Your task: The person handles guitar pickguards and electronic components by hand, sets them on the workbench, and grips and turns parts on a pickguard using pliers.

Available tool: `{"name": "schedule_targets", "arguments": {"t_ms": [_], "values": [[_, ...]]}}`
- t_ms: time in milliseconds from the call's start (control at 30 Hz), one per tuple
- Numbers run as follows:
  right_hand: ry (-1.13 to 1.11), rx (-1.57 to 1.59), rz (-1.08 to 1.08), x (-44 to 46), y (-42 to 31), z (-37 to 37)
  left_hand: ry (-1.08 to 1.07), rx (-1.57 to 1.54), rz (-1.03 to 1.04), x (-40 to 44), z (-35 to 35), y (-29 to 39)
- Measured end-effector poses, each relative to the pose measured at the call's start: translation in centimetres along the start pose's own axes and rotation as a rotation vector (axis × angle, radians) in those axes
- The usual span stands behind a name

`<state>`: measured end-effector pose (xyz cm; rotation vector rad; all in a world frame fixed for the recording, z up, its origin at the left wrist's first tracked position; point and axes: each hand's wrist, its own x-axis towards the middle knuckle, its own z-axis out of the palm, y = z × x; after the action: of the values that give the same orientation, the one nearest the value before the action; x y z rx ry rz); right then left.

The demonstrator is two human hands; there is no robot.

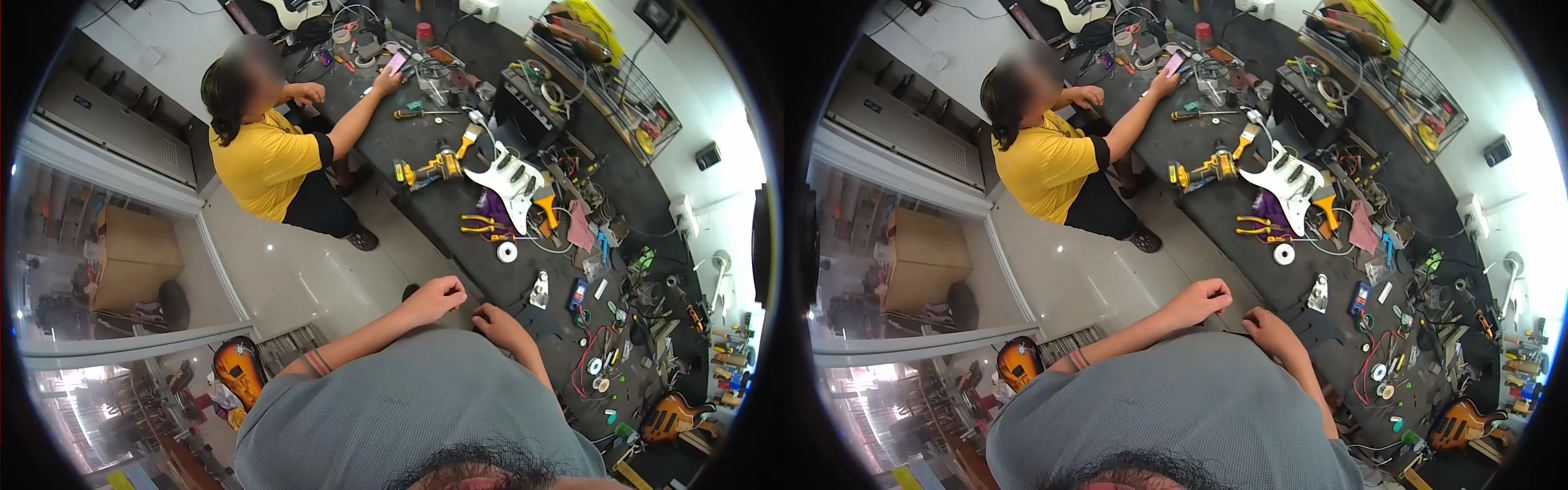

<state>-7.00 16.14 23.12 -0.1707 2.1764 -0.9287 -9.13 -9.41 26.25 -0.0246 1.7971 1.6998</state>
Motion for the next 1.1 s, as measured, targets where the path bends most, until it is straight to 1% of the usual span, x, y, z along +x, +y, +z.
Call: {"name": "schedule_targets", "arguments": {"t_ms": [133, 167, 233, 333, 433, 600, 1000, 1100], "values": [[-0.022, -0.038, -0.024, 2.6, -3.7, 1.3, -0.007, -0.015, 0.082, -0.3, -3.8, -1.7], [-0.008, -0.050, -0.028, 3.2, -4.2, 1.5, -0.009, -0.015, 0.069, -0.4, -4.7, -2.2], [0.014, -0.071, -0.041, 4.3, -5.0, 1.7, -0.014, -0.015, 0.045, -1.1, -6.2, -1.1], [0.028, -0.089, -0.050, 5.4, -6.5, 1.9, -0.004, -0.036, 0.080, -1.1, -8.1, -1.9], [0.017, -0.094, -0.035, 6.1, -7.8, 2.1, -0.011, -0.046, 0.071, -1.3, -9.5, -2.0], [-0.006, -0.095, -0.011, 6.8, -9.8, 2.5, -0.022, -0.040, 0.060, -1.3, -11.0, -2.2], [0.036, -0.086, -0.035, 7.8, -10.3, 2.3, -0.039, -0.031, 0.097, -0.5, -12.6, -1.5], [0.052, -0.071, -0.004, 7.7, -10.5, 2.4, -0.062, -0.020, 0.096, 0.0, -12.7, -1.4]]}}
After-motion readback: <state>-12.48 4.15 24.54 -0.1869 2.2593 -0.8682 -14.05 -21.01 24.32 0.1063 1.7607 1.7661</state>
